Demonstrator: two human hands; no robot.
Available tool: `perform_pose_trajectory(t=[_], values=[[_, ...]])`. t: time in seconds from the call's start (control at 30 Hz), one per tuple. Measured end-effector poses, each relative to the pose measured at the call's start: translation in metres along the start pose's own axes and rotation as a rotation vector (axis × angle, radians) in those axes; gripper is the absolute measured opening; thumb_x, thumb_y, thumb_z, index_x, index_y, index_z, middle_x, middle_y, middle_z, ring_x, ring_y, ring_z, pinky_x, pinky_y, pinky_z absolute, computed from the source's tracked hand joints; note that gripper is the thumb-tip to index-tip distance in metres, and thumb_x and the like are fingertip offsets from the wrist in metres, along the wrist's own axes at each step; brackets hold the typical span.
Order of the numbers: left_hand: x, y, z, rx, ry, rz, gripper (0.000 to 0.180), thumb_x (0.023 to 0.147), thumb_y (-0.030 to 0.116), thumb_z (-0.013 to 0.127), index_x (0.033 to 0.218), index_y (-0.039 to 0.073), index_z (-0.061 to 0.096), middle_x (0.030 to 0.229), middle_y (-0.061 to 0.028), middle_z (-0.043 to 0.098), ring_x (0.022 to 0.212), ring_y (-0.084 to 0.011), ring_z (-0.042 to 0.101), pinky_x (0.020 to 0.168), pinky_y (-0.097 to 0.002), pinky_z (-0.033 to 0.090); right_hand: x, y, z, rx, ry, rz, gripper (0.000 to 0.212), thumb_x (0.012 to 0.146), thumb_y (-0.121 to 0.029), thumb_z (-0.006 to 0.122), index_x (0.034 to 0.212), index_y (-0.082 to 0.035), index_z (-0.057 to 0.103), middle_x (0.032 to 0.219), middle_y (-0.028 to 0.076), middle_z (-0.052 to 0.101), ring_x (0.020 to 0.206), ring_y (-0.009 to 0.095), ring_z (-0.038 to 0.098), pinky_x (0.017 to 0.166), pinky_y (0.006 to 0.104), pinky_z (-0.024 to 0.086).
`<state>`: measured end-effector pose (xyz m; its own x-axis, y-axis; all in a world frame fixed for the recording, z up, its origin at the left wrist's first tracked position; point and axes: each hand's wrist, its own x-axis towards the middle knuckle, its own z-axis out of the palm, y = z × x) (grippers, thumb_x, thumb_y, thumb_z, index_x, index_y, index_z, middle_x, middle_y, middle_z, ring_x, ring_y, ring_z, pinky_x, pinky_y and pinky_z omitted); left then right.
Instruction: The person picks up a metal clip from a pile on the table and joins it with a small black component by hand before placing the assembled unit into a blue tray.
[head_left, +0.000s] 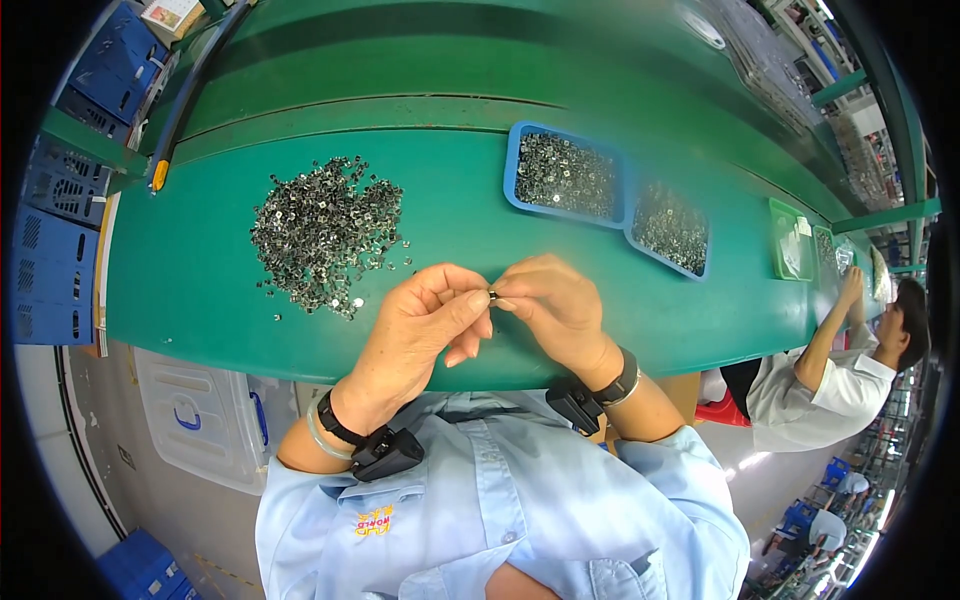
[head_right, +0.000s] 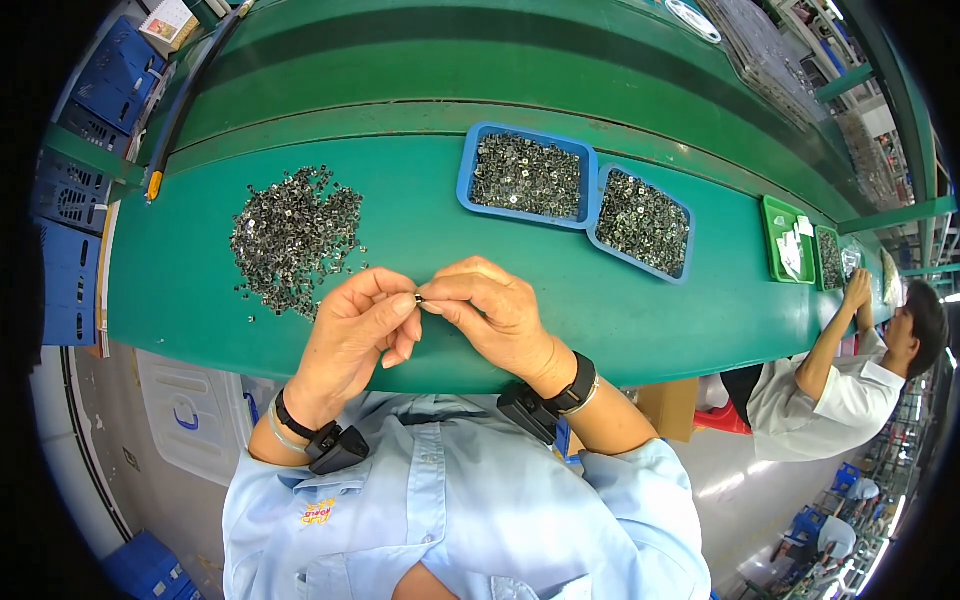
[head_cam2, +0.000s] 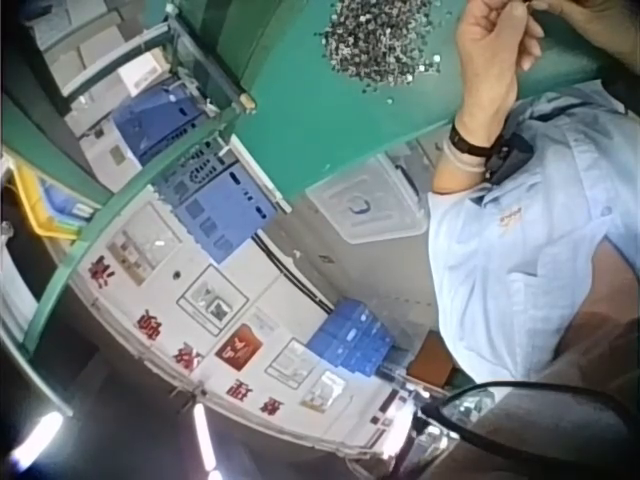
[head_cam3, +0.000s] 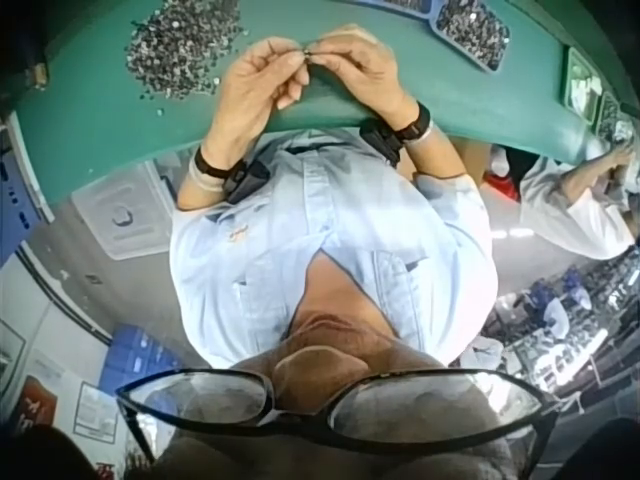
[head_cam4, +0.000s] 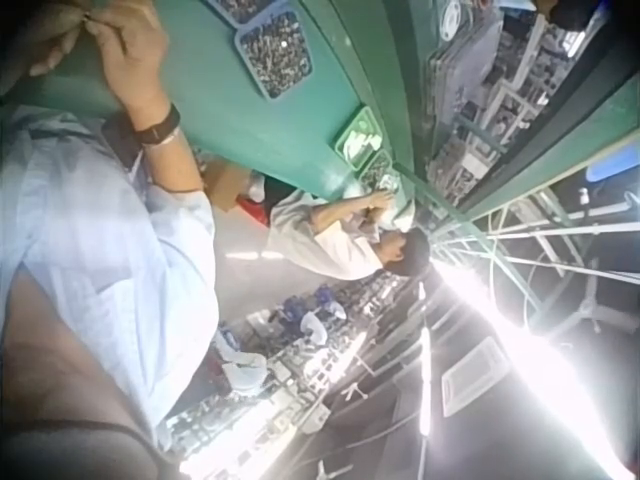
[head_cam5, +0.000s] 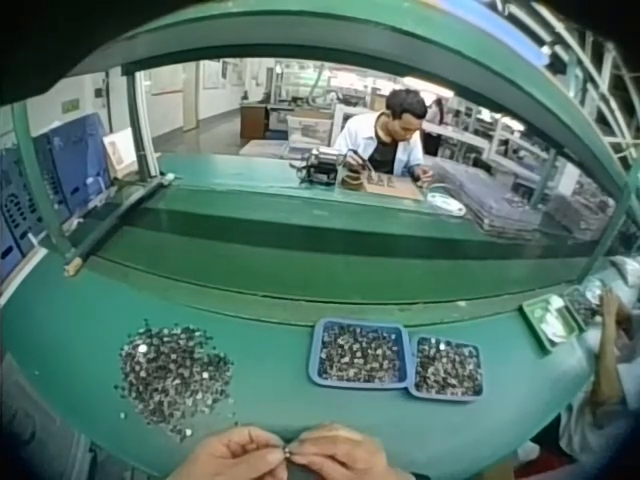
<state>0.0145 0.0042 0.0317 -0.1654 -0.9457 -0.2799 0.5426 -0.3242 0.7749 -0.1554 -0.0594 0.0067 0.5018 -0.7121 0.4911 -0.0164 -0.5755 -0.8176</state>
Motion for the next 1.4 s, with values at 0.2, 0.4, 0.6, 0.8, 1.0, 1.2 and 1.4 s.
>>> perform_pose_trajectory(t=[0.2,0.4,0.6,0.8,1.0,1.2,1.4], values=[[0.001,0.001,0.0,0.016,0.01,-0.002,0.011,0.092,0.012,0.054,0.096,0.002,0.055,0.072,-0.005,0.06,0.054,-0.0068,0.051,0.043,-0.0178,0.037,0.001,0.0,0.0,-0.032,-0.001,-0.026,0.015,0.074,-0.002,0.069,0.088,-0.006,0.064,0.085,0.006,0.064,0.078,0.02,0.06,0.065,0.0297,0.049],[0.001,0.0,-0.001,0.032,0.014,-0.003,0.011,0.092,0.012,0.054,0.096,0.001,0.055,0.072,-0.0051,0.06,0.054,-0.0068,0.051,0.043,-0.0179,0.037,0.0,0.0,0.001,-0.043,0.006,-0.014,0.013,0.075,-0.003,0.069,0.087,-0.006,0.064,0.085,0.006,0.064,0.077,0.021,0.06,0.066,0.0301,0.048],[0.001,-0.001,0.001,-0.012,0.006,0.002,0.013,0.092,0.014,0.054,0.096,0.002,0.055,0.071,-0.0041,0.059,0.054,-0.0071,0.051,0.044,-0.0183,0.038,0.001,0.0,0.001,-0.03,0.023,-0.018,0.014,0.075,-0.002,0.068,0.088,-0.005,0.064,0.085,0.006,0.064,0.077,0.02,0.06,0.065,0.0292,0.049],[0.003,-0.007,0.007,-0.11,0.02,0.029,0.012,0.092,0.015,0.054,0.096,0.004,0.054,0.066,-0.0039,0.056,0.052,-0.0095,0.051,0.043,-0.021,0.036,-0.001,-0.003,0.003,-0.018,0.043,-0.025,0.014,0.076,-0.003,0.068,0.089,-0.005,0.063,0.086,0.006,0.065,0.077,0.02,0.06,0.066,0.029,0.048],[0.004,-0.013,0.007,-0.1,0.043,0.042,0.012,0.092,0.017,0.054,0.094,0.006,0.053,0.065,-0.0031,0.055,0.051,-0.0095,0.05,0.043,-0.0211,0.036,-0.002,-0.005,0.006,-0.032,0.083,-0.012,0.015,0.076,-0.002,0.068,0.089,-0.006,0.063,0.085,0.007,0.064,0.076,0.019,0.06,0.064,0.0286,0.049],[0.005,-0.015,0.011,-0.104,0.054,0.091,0.012,0.092,0.018,0.055,0.092,0.007,0.052,0.064,-0.0028,0.054,0.051,-0.0096,0.05,0.042,-0.0211,0.035,-0.002,-0.005,0.009,-0.05,0.121,-0.026,0.016,0.075,0.0,0.068,0.089,-0.006,0.063,0.083,0.006,0.064,0.076,0.019,0.061,0.064,0.0286,0.05],[0.007,-0.008,0.011,-0.065,0.015,0.077,0.012,0.092,0.019,0.054,0.091,0.007,0.051,0.064,-0.0028,0.054,0.05,-0.0098,0.049,0.042,-0.0214,0.034,0.004,-0.008,0.003,-0.051,0.095,-0.034,0.016,0.076,-0.001,0.068,0.09,-0.006,0.063,0.085,0.007,0.063,0.078,0.02,0.06,0.067,0.0292,0.049]])
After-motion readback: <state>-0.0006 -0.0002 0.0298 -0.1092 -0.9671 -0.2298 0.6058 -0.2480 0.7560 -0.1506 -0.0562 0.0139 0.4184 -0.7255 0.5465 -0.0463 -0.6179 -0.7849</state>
